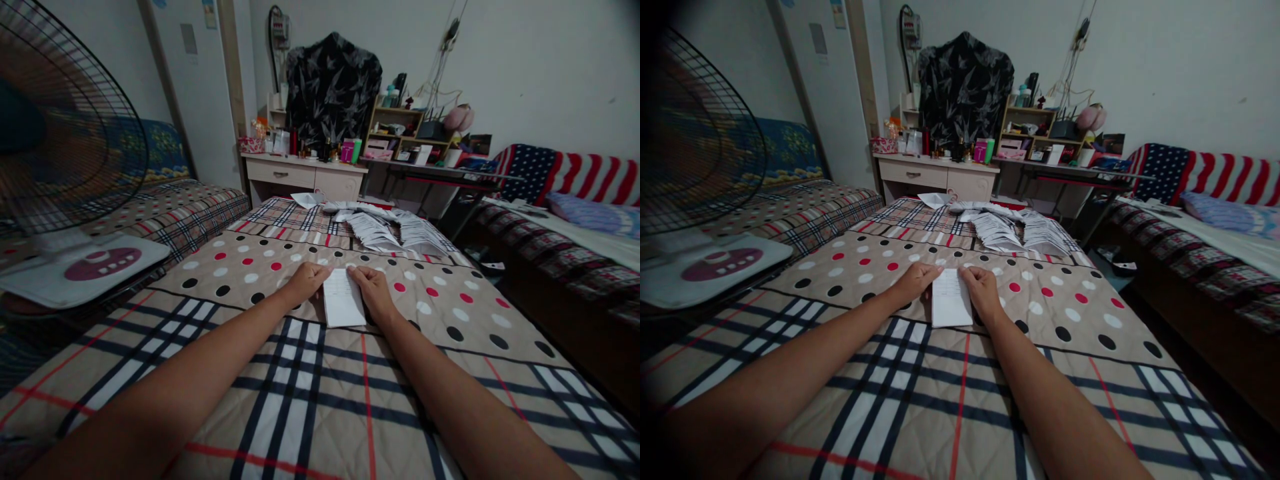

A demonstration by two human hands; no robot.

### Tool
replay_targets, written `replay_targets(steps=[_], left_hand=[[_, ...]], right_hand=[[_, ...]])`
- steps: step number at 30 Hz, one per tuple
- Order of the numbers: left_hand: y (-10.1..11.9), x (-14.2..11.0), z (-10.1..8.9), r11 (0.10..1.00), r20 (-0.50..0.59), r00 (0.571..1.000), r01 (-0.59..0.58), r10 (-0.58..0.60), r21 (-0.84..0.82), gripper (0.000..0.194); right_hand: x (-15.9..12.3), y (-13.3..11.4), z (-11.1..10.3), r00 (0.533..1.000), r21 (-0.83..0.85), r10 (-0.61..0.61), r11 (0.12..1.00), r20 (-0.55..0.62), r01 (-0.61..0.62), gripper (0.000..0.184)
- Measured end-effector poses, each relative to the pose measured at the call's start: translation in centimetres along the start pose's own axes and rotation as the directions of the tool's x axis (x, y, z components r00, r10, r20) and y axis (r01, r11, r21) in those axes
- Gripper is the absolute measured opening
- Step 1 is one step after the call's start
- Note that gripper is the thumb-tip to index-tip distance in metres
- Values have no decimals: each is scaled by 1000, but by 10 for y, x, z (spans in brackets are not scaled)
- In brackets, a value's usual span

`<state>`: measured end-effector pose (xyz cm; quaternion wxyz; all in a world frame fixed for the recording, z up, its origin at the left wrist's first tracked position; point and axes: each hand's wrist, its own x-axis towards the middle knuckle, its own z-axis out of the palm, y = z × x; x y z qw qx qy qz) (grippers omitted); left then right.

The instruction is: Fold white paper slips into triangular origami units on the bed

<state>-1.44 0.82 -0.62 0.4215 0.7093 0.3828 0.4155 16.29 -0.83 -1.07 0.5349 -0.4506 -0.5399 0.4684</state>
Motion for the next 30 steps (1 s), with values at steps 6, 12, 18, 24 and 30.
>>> replay_targets(steps=[6,12,18,24,30], left_hand=[[-5,4,-3,1000,-230,973,-15,15,0,52],[-10,8,-4,927,-200,975,18,-99,-374,64],[-7,6,-4,831,-72,984,100,-166,-547,57],[0,2,-9,758,85,982,183,-166,-627,44],[2,-1,-14,720,196,961,275,-193,-637,40]], right_hand=[[4,2,2,995,40,-92,995,31,91,34],[9,7,-1,988,86,-152,984,-28,153,30],[10,9,-5,988,64,-143,987,-61,147,29],[12,11,-4,988,107,-135,984,-78,143,25],[9,6,-4,991,119,-117,985,-58,123,22]])
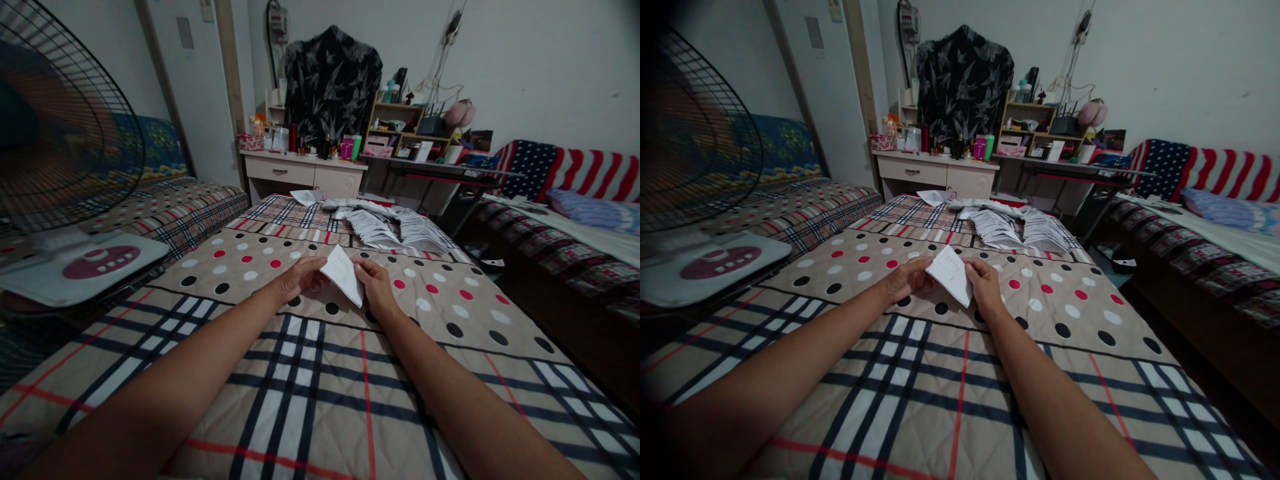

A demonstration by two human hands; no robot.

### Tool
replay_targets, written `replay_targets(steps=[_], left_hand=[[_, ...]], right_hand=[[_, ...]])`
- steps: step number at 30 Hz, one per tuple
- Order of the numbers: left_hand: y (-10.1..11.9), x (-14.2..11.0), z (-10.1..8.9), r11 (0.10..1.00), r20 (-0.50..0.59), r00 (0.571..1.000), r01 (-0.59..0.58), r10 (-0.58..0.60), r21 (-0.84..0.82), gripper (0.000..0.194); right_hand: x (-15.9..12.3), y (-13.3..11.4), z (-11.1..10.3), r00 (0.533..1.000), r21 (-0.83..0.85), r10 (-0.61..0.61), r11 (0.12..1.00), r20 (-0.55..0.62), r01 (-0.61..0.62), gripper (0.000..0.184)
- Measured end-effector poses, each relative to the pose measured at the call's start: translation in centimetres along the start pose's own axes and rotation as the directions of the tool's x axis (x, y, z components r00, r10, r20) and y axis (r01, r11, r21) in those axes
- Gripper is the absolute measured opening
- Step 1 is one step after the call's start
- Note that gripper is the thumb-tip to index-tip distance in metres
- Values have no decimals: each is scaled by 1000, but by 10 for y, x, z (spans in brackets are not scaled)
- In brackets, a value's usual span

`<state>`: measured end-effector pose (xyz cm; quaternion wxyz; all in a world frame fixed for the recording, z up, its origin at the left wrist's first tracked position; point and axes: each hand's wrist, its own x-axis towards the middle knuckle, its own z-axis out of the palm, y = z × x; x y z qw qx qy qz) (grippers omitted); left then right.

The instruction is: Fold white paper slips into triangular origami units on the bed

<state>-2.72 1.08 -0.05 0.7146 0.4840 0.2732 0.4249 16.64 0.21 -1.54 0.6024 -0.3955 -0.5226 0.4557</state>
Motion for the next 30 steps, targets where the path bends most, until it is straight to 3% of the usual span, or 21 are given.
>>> replay_targets(steps=[5,11,21,26,30], left_hand=[[-1,0,-2,998,77,997,7,-13,69,42],[-1,2,-1,999,19,999,38,-39,38,42],[1,1,-3,998,44,999,29,-31,49,38],[-4,3,-2,976,72,992,-112,100,188,57],[-13,12,-6,890,-122,946,-232,301,392,33]], right_hand=[[-3,-7,3,999,-63,-20,998,41,23,20],[-4,-6,3,998,-63,-37,997,57,41,19],[-4,-5,3,998,-53,-21,998,52,24,19],[-6,-8,6,995,-72,34,997,94,-27,21],[-5,-7,5,999,-136,3,991,42,3,26]])
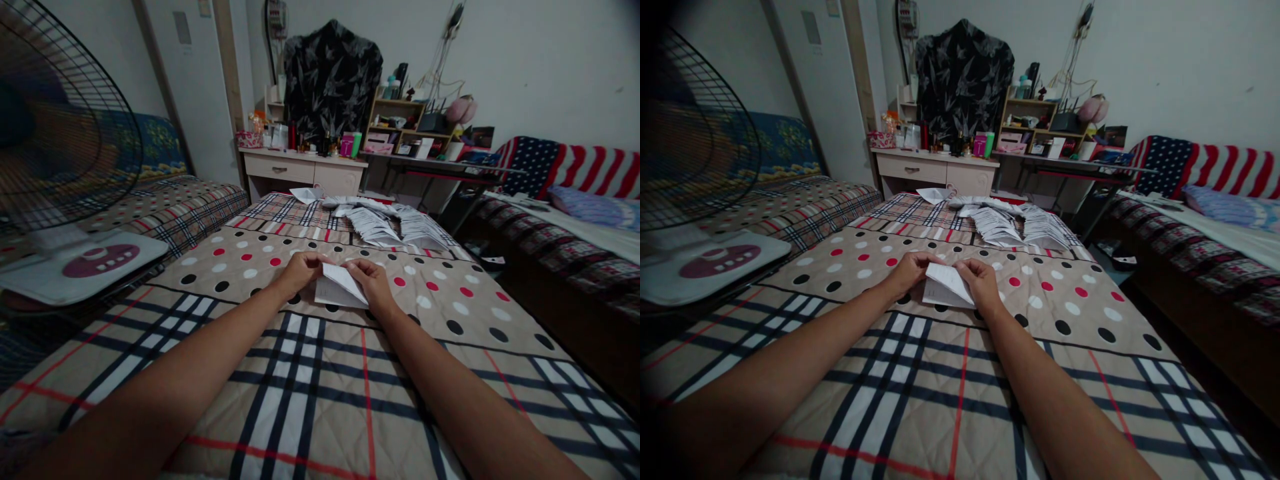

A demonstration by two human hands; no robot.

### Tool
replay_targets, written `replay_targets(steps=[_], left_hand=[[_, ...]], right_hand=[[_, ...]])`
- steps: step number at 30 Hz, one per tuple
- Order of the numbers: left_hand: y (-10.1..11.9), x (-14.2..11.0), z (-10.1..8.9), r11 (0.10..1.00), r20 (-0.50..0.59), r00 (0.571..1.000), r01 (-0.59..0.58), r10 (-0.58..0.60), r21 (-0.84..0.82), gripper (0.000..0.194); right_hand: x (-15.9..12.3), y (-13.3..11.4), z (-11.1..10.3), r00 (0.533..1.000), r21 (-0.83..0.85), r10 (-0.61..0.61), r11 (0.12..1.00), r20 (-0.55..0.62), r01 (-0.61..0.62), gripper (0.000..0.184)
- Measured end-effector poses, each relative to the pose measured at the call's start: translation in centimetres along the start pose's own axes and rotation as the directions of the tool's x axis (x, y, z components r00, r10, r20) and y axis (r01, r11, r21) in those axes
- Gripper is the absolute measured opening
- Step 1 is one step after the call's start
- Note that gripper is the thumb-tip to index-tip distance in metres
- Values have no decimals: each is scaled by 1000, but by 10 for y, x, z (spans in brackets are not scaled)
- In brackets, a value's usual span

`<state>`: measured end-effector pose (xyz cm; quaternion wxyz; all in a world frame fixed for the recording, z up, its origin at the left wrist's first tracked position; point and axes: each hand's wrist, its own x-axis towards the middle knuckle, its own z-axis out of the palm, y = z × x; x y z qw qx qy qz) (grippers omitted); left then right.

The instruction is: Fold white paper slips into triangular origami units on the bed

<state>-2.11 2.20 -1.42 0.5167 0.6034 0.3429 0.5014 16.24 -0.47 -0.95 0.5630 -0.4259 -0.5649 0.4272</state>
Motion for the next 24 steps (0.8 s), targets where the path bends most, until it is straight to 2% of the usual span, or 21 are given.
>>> replay_targets(steps=[2,4,6,8,10,13,15,16,19,24], left_hand=[[-4,4,-2,999,-160,987,-16,23,42,31],[-8,7,-5,996,-314,948,-32,58,87,29],[-11,10,-10,991,-417,904,-51,99,125,25],[-15,13,-13,991,-463,879,-63,109,114,24],[-18,14,-14,995,-468,879,-60,93,84,29],[-16,12,-11,998,-444,894,-41,55,41,33],[-12,9,-7,1000,-395,919,-6,5,-2,35],[-9,7,-4,1000,-364,931,19,-27,-23,35],[-2,5,1,994,-298,949,95,-108,-58,34],[4,4,-1,990,-263,954,136,-141,-38,36]], right_hand=[[2,1,-4,990,-5,-66,998,-129,66,28],[3,1,-8,954,-57,-159,987,-254,149,28],[2,-1,-11,916,-183,-274,956,-293,228,25],[-2,-4,-9,897,-327,-385,895,-218,304,20],[-7,-7,-4,882,-455,-467,800,-65,390,24],[-12,-9,5,823,-631,-546,585,156,509,45],[-12,-9,7,790,-705,-562,457,244,543,51],[-11,-8,6,782,-719,-561,422,270,552,51],[-5,-3,0,783,-705,-560,439,270,557,41],[6,8,-14,827,-587,-550,632,120,506,30]])
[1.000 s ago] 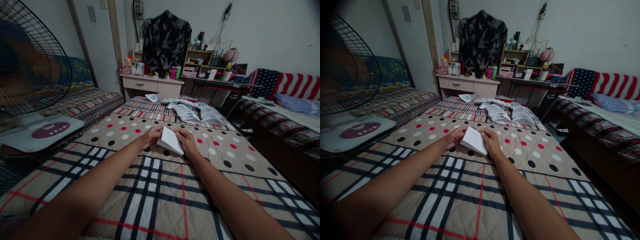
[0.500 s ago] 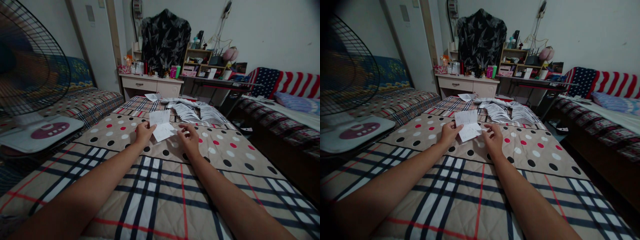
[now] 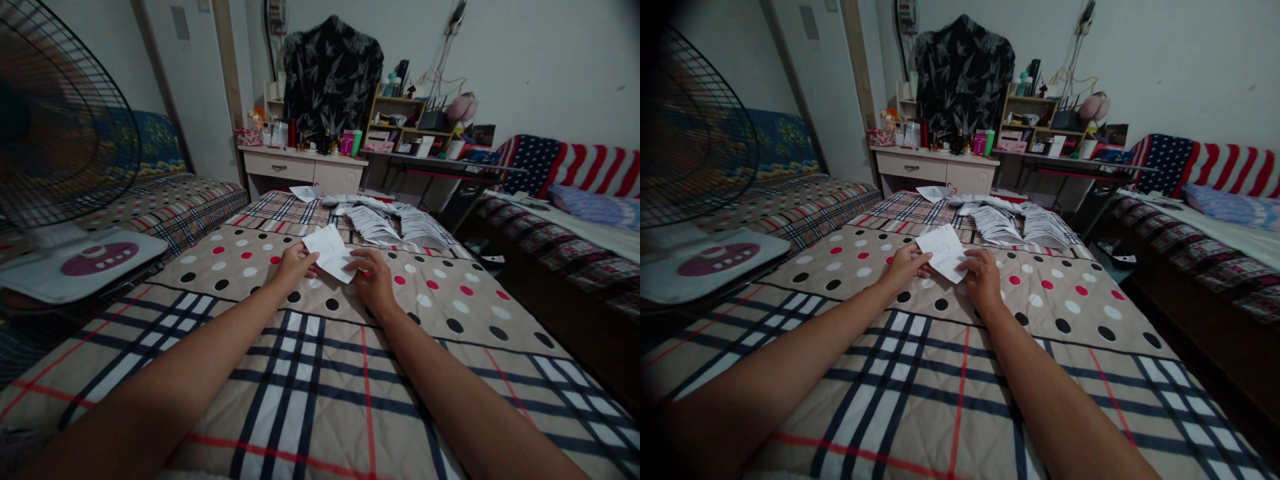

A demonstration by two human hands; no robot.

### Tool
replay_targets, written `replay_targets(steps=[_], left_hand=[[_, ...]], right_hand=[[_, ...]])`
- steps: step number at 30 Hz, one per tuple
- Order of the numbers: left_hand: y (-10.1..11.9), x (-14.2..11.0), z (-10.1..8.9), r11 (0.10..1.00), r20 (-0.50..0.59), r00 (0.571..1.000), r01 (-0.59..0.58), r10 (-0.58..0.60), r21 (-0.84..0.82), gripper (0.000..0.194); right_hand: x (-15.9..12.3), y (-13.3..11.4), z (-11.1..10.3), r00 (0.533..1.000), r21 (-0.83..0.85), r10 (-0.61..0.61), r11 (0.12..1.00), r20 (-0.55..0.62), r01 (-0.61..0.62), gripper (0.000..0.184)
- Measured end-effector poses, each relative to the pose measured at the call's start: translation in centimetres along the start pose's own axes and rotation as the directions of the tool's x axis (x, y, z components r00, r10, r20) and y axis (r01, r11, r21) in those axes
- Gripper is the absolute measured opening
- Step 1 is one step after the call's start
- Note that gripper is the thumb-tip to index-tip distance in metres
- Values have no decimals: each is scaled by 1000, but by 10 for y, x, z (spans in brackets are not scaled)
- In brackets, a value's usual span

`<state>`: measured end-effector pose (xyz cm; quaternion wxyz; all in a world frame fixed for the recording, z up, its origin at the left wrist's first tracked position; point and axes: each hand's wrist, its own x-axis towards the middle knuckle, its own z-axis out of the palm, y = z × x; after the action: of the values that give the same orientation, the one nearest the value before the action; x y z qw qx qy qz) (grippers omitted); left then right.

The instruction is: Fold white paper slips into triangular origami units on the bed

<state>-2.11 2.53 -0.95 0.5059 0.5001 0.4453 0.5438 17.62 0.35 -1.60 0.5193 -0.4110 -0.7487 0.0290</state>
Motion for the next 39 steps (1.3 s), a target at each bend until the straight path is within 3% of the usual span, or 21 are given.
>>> replay_targets(steps=[6,12,15,19,22,25,28,31,33,36,39], left_hand=[[6,1,-12,990,1,990,-138,138,-2,44],[2,7,-17,981,65,979,-191,193,-41,44],[-3,10,-17,909,177,911,-397,374,124,41],[-5,10,-20,619,379,713,-701,591,354,30],[-1,8,-24,356,501,587,-799,636,484,18],[5,5,-26,131,618,511,-823,598,553,16],[10,0,-25,-75,721,454,-819,523,569,9],[12,-7,-19,-199,772,420,-804,476,560,10],[13,-11,-14,-232,794,421,-800,439,553,15],[13,-16,-8,-256,826,424,-808,371,530,16],[14,-17,-7,-255,847,419,-824,326,506,16]], right_hand=[[0,12,-2,989,192,150,970,11,-149,26],[0,20,-3,979,350,201,916,20,-195,17],[0,19,-4,974,384,226,897,28,-220,14],[1,20,-5,964,413,263,874,41,-256,13],[0,27,-4,963,338,269,903,33,-264,20],[0,30,-7,959,131,275,955,-66,-265,34],[3,20,-15,942,-37,191,977,-275,-209,43],[4,1,-20,917,-72,90,989,-389,-128,33],[2,-9,-17,937,-33,98,993,-334,-115,24],[-3,-16,-8,983,50,173,984,-62,-170,19],[-4,-14,2,940,-36,278,960,199,-277,10]])
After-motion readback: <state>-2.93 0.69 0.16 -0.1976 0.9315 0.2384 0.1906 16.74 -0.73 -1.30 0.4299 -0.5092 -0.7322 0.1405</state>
